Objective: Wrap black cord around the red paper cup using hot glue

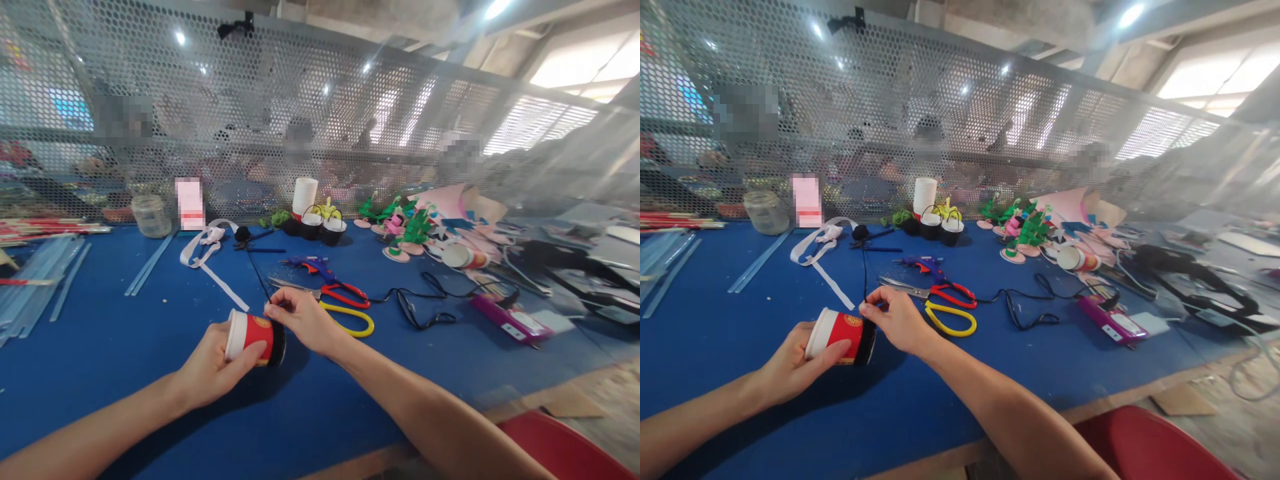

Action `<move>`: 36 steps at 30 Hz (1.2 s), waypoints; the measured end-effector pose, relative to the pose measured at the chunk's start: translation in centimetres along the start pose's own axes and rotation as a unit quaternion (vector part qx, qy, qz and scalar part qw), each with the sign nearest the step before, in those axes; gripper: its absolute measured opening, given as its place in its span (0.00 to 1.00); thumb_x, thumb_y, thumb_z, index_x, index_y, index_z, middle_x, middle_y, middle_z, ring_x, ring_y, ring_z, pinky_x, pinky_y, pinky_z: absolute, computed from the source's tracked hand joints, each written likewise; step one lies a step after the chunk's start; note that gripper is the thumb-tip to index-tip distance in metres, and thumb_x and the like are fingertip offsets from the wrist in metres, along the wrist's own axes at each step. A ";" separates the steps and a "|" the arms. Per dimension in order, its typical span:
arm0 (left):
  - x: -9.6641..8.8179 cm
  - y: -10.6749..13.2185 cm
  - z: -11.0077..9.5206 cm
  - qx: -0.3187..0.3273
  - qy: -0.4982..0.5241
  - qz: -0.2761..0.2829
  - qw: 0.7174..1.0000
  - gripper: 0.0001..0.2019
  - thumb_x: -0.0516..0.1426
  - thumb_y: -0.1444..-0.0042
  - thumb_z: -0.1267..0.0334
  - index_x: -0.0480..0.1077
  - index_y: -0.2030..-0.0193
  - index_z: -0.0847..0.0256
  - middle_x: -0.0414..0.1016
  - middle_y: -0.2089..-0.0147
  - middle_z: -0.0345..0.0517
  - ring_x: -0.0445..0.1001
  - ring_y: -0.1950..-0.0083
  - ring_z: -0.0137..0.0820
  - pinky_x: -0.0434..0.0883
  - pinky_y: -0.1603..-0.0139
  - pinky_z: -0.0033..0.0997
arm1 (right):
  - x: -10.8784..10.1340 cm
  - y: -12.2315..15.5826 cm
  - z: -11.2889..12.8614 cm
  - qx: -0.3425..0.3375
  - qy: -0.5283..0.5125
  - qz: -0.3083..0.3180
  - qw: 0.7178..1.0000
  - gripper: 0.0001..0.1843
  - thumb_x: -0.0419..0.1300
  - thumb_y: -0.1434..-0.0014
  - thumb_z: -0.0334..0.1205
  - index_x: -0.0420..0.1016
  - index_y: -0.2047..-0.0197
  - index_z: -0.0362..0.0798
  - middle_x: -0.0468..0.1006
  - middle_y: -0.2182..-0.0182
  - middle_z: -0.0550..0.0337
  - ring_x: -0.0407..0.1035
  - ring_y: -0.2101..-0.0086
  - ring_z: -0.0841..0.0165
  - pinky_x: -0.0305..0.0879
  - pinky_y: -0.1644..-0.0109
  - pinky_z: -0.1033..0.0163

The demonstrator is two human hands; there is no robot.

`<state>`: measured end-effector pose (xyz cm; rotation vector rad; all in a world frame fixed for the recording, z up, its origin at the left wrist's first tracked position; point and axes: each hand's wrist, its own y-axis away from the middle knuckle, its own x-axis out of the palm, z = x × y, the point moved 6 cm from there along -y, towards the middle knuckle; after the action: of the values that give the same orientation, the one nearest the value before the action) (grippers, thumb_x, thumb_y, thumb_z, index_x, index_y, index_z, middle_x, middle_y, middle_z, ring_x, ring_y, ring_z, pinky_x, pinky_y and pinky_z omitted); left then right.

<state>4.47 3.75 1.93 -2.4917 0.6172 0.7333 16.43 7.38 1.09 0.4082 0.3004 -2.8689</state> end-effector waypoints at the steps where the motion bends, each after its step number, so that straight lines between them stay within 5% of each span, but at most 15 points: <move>1: 0.0 0.0 0.0 -0.001 0.002 -0.001 1.000 0.13 0.50 0.49 0.66 0.62 0.84 0.63 0.60 0.82 0.37 0.55 0.81 0.21 0.56 0.82 0.20 | 0.0 0.0 0.0 0.002 -0.004 0.001 1.000 0.05 0.56 0.52 0.38 0.64 0.75 0.46 0.66 0.77 0.64 0.60 0.75 0.73 0.57 0.70 0.66; 15: 0.0 0.1 -0.1 -0.004 -0.012 0.000 1.000 0.12 0.50 0.49 0.65 0.64 0.81 0.64 0.61 0.82 0.37 0.56 0.82 0.21 0.56 0.83 0.20 | -0.1 0.1 0.3 0.017 -0.036 -0.004 0.999 0.05 0.56 0.53 0.37 0.64 0.76 0.45 0.67 0.79 0.65 0.61 0.76 0.74 0.58 0.70 0.66; 25: -0.3 0.1 -1.2 0.089 -0.064 -0.014 0.994 0.10 0.51 0.51 0.69 0.68 0.80 0.63 0.66 0.82 0.41 0.62 0.79 0.25 0.61 0.78 0.23 | 0.0 0.0 -0.1 0.032 -0.045 0.006 0.998 0.04 0.56 0.53 0.36 0.65 0.75 0.45 0.67 0.79 0.65 0.60 0.77 0.75 0.58 0.70 0.66; 36: -0.3 0.1 -1.6 0.114 -0.076 -0.021 0.990 0.11 0.51 0.50 0.70 0.68 0.81 0.63 0.64 0.84 0.39 0.61 0.80 0.24 0.61 0.77 0.23 | -0.2 0.1 -0.1 0.039 -0.006 -0.002 0.999 0.04 0.56 0.53 0.36 0.65 0.76 0.45 0.67 0.79 0.65 0.60 0.76 0.74 0.57 0.71 0.66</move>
<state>4.79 2.92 3.24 -2.2097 0.5593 0.7814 16.67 7.33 1.07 0.4036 0.1865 -2.8929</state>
